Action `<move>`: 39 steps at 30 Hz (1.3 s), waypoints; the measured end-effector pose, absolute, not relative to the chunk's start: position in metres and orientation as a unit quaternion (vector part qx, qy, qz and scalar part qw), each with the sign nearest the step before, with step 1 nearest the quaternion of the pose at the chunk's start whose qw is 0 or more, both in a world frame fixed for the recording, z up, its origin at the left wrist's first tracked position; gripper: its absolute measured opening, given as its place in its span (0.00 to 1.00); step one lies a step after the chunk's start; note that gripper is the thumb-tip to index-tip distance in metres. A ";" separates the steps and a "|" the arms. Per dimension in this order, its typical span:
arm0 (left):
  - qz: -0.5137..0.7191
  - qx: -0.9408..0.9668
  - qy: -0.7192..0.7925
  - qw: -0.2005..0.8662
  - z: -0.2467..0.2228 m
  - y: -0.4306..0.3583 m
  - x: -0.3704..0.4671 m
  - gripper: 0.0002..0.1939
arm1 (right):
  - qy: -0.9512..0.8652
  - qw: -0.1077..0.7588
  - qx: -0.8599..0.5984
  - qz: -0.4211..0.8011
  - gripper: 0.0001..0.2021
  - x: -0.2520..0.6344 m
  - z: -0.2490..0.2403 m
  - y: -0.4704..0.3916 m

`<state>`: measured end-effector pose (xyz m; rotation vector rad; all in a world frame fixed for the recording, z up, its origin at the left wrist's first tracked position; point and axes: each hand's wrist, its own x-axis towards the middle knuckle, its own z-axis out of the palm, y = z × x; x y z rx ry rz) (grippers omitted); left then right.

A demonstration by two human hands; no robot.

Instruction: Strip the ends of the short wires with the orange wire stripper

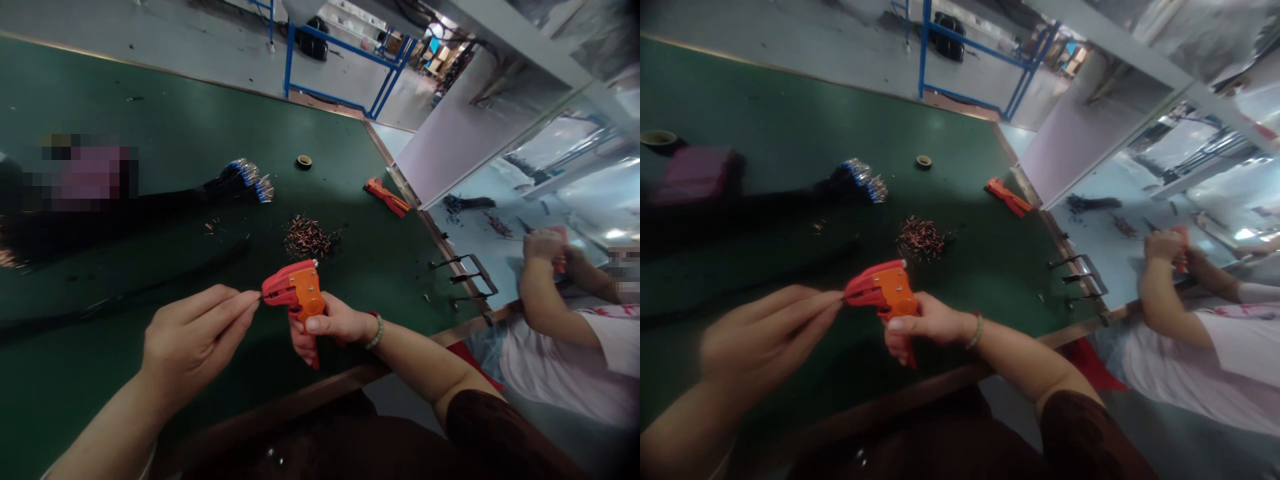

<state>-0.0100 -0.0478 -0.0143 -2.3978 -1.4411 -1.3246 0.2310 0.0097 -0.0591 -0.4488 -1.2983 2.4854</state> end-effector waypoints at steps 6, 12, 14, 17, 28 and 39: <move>-0.440 -0.763 -0.474 0.007 -0.016 -0.047 -0.008 0.06 | -0.438 0.163 -0.158 0.870 0.23 0.227 -0.062 0.007; -0.439 -0.755 -0.487 -0.006 -0.017 -0.047 -0.007 0.08 | -0.458 0.180 -0.205 0.846 0.26 0.223 -0.060 0.002; -0.440 -0.756 -0.485 -0.013 -0.019 -0.047 -0.008 0.08 | -0.460 0.191 -0.229 0.836 0.27 0.222 -0.061 0.001; -0.435 -0.756 -0.490 -0.014 -0.024 -0.046 -0.010 0.07 | -0.457 0.193 -0.242 0.834 0.27 0.222 -0.063 0.003; -0.419 -0.737 -0.530 -0.005 -0.033 -0.041 -0.013 0.07 | -0.431 0.243 -0.221 0.840 0.22 0.232 -0.055 0.024; -0.375 -0.823 -0.425 -0.001 -0.044 -0.037 0.003 0.09 | -0.504 0.306 -0.305 0.748 0.21 0.223 -0.046 0.022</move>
